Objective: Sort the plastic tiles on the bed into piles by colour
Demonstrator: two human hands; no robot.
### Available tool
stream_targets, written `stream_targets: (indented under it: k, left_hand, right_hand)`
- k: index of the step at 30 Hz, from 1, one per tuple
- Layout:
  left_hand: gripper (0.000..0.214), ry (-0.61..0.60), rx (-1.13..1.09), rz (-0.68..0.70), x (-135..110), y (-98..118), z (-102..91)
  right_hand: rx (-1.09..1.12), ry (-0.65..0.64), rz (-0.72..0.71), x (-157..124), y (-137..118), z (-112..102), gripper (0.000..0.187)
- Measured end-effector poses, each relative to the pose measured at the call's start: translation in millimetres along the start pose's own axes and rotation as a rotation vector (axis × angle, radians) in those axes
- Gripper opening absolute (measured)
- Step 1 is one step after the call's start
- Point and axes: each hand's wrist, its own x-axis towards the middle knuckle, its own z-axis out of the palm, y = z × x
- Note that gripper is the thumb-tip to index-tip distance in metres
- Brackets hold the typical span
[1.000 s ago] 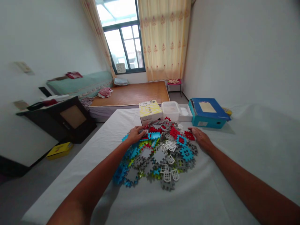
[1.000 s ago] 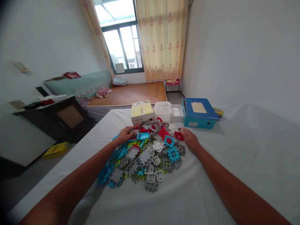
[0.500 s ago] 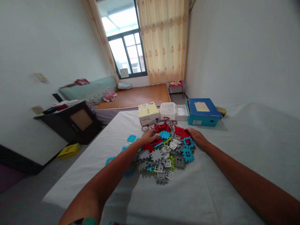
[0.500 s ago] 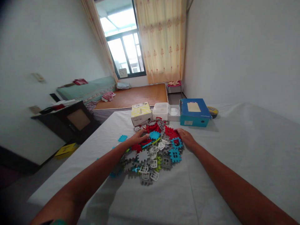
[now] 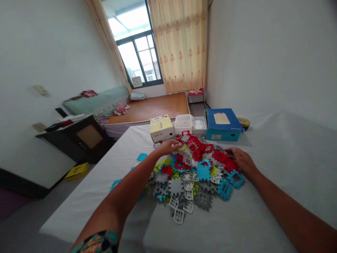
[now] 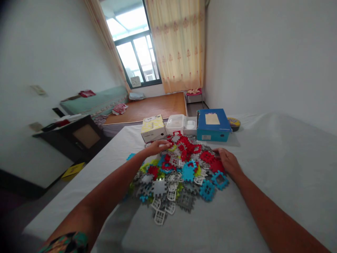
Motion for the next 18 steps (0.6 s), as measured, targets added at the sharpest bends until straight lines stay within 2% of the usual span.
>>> stream_targets:
  k: [1, 2, 5, 7, 10, 13, 15, 18]
  left_hand:
    - [0.033, 0.094, 0.089, -0.151, 0, -11, -7.1]
    - [0.033, 0.149, 0.140, -0.241, -2, -23, -13.2]
    - [0.033, 0.193, 0.197, -0.364, -13, -51, -19.7]
    - [0.034, 0.187, 0.214, -0.379, -17, -57, -13.7]
    - [0.031, 0.111, 0.201, -0.283, -11, -47, 0.6]
    - [0.035, 0.033, 0.172, -0.153, 10, -28, 8.6]
    - [0.039, 0.054, 0.166, -0.108, 30, -16, 10.9]
    - [0.040, 0.107, 0.157, -0.116, 58, -5, 18.5]
  right_hand:
    - [-0.003, 0.003, 0.000, 1, 1, 0, 0.044]
    - [-0.019, -0.002, -0.005, 2, 1, 0, 0.044]
    - [-0.093, -0.043, -0.017, 4, -2, 1, 0.044]
    - [-0.125, -0.067, -0.028, 4, -5, 1, 0.044]
    - [-0.149, -0.084, -0.057, 5, -7, 1, 0.044]
    - [-0.144, -0.090, -0.062, 5, -8, 2, 0.043]
    - [-0.124, -0.088, -0.044, 6, -8, 2, 0.043]
    - [-0.088, -0.104, -0.027, 6, -10, 1, 0.043]
